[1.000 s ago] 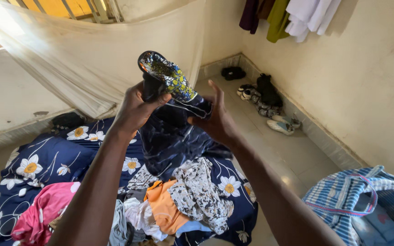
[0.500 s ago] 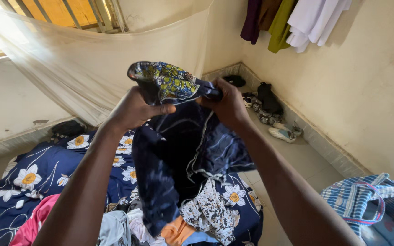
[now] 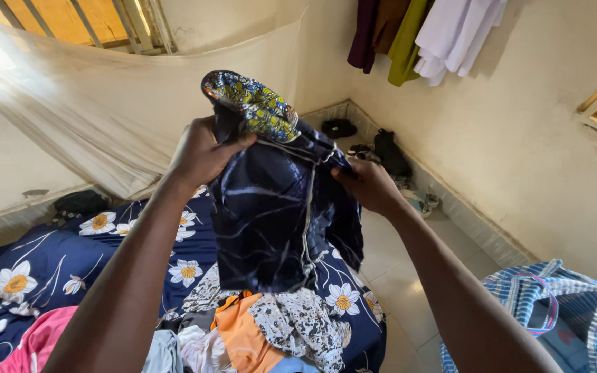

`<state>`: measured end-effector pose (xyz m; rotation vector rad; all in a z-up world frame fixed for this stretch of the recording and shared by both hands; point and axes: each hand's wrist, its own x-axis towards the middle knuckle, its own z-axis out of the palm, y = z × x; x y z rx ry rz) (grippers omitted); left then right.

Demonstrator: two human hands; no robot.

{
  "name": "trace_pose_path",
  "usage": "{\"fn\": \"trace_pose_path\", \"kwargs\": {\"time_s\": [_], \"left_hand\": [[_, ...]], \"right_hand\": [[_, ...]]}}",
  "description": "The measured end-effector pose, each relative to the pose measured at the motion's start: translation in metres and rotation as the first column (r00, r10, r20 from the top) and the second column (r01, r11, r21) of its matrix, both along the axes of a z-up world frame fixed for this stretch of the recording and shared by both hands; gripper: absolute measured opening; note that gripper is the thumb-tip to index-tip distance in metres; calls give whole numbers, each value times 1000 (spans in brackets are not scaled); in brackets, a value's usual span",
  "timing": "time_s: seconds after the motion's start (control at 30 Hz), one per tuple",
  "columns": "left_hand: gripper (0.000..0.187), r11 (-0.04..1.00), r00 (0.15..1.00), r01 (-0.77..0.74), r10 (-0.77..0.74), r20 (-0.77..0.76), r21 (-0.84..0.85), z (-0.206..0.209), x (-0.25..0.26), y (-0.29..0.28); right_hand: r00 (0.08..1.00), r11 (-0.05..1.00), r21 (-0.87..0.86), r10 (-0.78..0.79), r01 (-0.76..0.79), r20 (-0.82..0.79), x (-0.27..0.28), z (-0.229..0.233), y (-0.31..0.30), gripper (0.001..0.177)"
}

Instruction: The person folds various pieces of clothing, including shorts and shirts, and places them into a black handbag. The person repeatedly picks up items from a bed, folds them by hand, and puts them into the bag.

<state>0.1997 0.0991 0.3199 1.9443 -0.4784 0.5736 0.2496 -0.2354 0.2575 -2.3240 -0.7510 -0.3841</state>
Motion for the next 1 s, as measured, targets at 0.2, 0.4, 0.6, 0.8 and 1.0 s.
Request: {"fn": "trace_pose_path", "kwargs": {"time_s": [0.2, 0.4, 0.6, 0.8, 1.0], "left_hand": [[26, 985, 989, -138, 142, -37, 102, 8, -17, -25], [29, 985, 985, -170, 170, -12, -28, 1, -21, -47], [36, 903, 907, -422, 420, 41, 85, 8, -33, -90], [38, 893, 903, -430, 427, 49, 136, 5, -41, -129], [73, 921, 964, -214, 254, -84, 325, -22, -19, -142]], "right_hand": [[892, 899, -27, -430, 438, 139, -17, 12, 4, 48], [938, 897, 317, -231, 309, -260, 4, 9, 8, 59], [818, 688, 719, 357, 95, -450, -9, 11, 25, 39], [776, 608, 792, 473, 55, -417, -24, 13, 34, 40], [721, 607, 792, 575, -61, -386, -29, 6, 18, 57]]}}
